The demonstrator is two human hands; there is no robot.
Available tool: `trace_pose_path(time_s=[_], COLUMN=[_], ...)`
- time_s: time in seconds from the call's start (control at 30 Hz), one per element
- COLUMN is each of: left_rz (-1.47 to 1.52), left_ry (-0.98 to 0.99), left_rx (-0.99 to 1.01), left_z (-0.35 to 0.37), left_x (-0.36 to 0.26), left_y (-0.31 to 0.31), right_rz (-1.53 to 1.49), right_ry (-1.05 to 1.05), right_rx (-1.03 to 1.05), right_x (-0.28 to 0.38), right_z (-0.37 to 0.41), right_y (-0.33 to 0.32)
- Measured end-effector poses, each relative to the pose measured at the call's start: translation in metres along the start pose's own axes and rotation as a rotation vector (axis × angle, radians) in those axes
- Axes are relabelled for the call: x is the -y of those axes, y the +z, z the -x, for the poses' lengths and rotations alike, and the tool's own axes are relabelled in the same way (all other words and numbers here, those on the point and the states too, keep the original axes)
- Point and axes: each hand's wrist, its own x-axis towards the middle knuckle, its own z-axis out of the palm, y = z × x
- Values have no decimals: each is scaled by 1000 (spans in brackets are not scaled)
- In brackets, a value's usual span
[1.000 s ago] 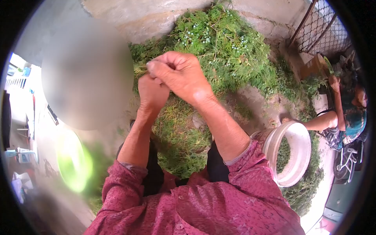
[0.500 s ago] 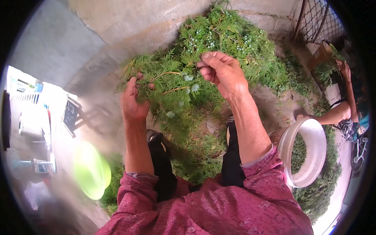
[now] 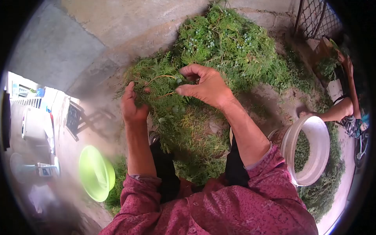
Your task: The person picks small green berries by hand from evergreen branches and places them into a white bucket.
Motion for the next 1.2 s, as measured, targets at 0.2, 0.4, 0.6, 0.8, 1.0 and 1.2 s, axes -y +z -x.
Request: trace_pose_path(time_s=[0.2,0.4,0.6,0.8,1.0,1.2], left_rz=[-34,-146,-197,-284,-150,-107], left_ry=[-23,34,88,79,71,5], left_rx=[46,-52,-106,-236,-77,114], left_z=[4,3,-4,-7,-31,-26], left_x=[-1,-6,-8,-8,-39,-29], left_y=[0,-4,-16,-19,-68,-53], right_rz=[-201,-212,-187,44,-654,-994], right_ry=[34,69,121,-73,310,551], right_rx=[109,161,142,-73,-54,171], right_x=[5,10,16,17,23,9], right_z=[3,8,20,28,16,18], right_y=[8,13,32,35,-20,-10])
